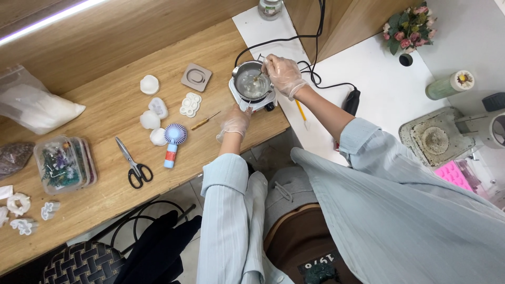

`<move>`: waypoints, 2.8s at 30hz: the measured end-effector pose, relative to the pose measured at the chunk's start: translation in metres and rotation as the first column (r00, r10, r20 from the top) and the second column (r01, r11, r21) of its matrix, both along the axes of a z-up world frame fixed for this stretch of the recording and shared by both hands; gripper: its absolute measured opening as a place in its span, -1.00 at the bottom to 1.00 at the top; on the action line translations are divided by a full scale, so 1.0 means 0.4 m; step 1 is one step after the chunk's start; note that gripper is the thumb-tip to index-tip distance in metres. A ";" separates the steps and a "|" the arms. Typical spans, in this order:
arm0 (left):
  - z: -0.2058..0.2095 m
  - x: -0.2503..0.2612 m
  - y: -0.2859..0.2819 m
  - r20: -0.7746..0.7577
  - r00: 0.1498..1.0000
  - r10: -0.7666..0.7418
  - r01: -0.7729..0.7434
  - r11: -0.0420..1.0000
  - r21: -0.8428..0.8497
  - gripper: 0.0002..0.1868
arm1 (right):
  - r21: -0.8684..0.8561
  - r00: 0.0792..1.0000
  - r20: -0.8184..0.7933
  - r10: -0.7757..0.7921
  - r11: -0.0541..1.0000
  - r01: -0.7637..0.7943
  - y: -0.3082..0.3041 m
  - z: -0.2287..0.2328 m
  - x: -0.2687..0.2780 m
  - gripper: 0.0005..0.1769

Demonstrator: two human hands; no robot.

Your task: Melting candle wax and preparing molds at a workbench.

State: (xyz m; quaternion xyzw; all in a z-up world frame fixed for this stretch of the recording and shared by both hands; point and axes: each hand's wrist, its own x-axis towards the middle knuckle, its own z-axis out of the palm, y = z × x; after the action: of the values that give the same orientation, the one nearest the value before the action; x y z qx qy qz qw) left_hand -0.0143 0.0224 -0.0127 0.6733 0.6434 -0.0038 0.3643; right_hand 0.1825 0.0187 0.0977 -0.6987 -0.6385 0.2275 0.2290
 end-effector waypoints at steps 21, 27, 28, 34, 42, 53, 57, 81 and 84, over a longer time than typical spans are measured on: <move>0.023 0.004 -0.018 -0.028 1.000 -0.004 0.003 1.000 -0.020 -0.36 | 0.090 0.995 0.096 -0.014 0.996 0.006 -0.014 0.005 -0.001 -0.65; -0.008 0.000 -0.016 0.016 1.000 0.008 -0.008 1.000 0.000 -0.34 | 0.032 0.982 -0.117 -0.147 0.988 0.151 -0.012 -0.007 0.010 -0.61; 0.013 0.004 -0.001 0.019 1.000 0.010 -0.010 1.000 0.012 -0.34 | 0.044 0.983 -0.116 -0.143 0.988 0.149 0.000 -0.014 0.020 -0.61; -0.006 0.004 -0.010 0.016 1.000 0.024 -0.024 1.000 0.002 -0.40 | 0.010 1.000 -0.006 -0.009 1.000 0.009 -0.021 -0.016 0.016 -0.59; 0.030 -0.001 -0.017 0.016 1.000 0.021 -0.021 1.000 -0.003 -0.41 | 0.028 0.998 0.058 0.039 0.999 -0.041 -0.018 -0.028 0.006 -0.66; 0.022 0.004 -0.020 0.001 1.000 0.021 -0.021 1.000 -0.015 -0.41 | 0.094 0.998 0.060 0.016 0.995 -0.022 0.006 -0.013 -0.028 -0.66; 0.035 0.000 -0.025 -0.003 1.000 0.019 -0.019 1.000 -0.020 -0.41 | 0.205 0.985 0.155 0.069 0.974 -0.100 0.019 -0.042 -0.041 -0.69; -0.026 0.009 -0.011 -0.041 0.999 0.003 -0.003 1.000 -0.010 -0.37 | -0.074 0.902 -0.371 -0.219 0.976 0.207 -0.003 -0.111 0.004 -0.50; 0.017 0.007 -0.019 -0.054 0.998 0.011 -0.012 1.000 -0.014 -0.37 | -0.163 0.816 -0.397 -0.420 0.907 0.388 0.001 -0.188 0.031 -0.31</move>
State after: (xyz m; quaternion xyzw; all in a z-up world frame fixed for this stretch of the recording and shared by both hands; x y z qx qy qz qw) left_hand -0.0113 0.0147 -0.0058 0.6666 0.6568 -0.0245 0.3517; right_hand 0.1950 0.0193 0.0223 -0.7600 -0.4014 0.3433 0.3786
